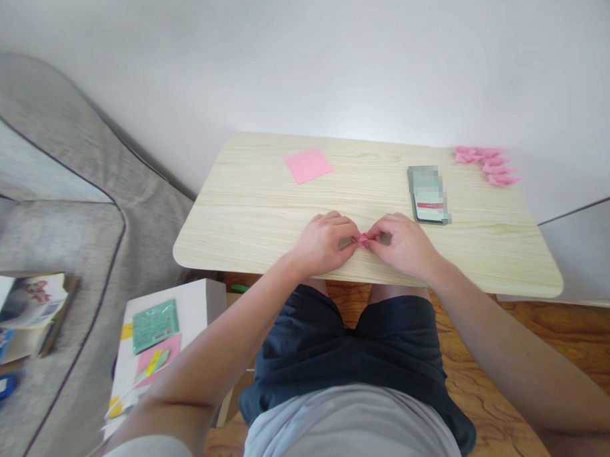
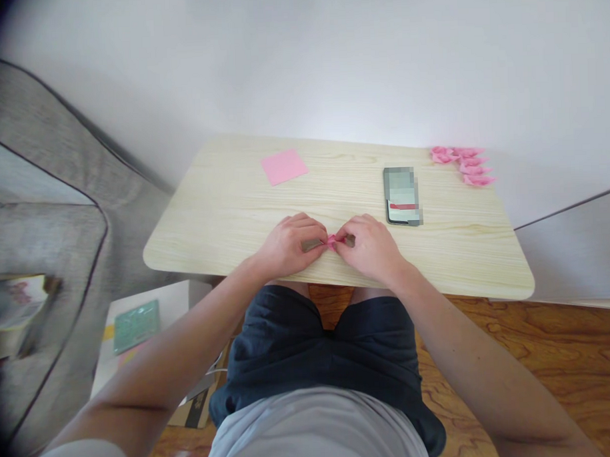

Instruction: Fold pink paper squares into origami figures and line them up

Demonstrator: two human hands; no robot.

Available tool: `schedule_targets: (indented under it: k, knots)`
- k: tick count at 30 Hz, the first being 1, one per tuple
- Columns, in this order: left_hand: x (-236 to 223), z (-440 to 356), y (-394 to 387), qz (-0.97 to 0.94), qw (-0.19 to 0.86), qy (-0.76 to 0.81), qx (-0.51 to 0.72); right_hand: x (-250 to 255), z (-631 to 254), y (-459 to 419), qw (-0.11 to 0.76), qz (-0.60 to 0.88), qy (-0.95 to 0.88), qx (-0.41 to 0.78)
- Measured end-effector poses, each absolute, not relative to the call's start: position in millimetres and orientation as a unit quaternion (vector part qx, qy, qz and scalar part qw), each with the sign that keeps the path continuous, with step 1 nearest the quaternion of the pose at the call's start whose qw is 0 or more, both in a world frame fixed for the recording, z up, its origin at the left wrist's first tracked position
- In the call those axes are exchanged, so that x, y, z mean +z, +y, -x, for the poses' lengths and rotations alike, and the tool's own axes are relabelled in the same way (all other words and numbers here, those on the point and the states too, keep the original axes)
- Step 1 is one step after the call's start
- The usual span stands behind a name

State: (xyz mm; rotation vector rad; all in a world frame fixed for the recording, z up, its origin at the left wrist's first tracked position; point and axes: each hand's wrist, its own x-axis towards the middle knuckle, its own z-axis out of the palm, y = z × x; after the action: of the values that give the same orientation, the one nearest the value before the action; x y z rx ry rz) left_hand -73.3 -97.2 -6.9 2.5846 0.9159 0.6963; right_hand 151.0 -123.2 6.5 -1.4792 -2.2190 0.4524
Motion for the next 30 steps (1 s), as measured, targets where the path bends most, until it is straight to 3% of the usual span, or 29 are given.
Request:
schedule_targets:
  k: [10, 16, 30]
  knots:
    - [-4.8, 73.3, -100.0, -0.891, 0.171, 0.3, 0.294, 2.5, -154.2, -128.2, 0.322, 0.575, -0.677, 0.329]
    - [1.7, 70.9, -104.7, -0.895, 0.143, 0.286, 0.311, 9.6, -157.0, -124.3, 0.283, 0.574, -0.69, 0.337]
    - [11.4, 69.0, -110.0, -0.893, 0.152, 0.249, 0.343, 23.8, -162.7, -129.9, 0.288, 0.565, -0.692, 0.345]
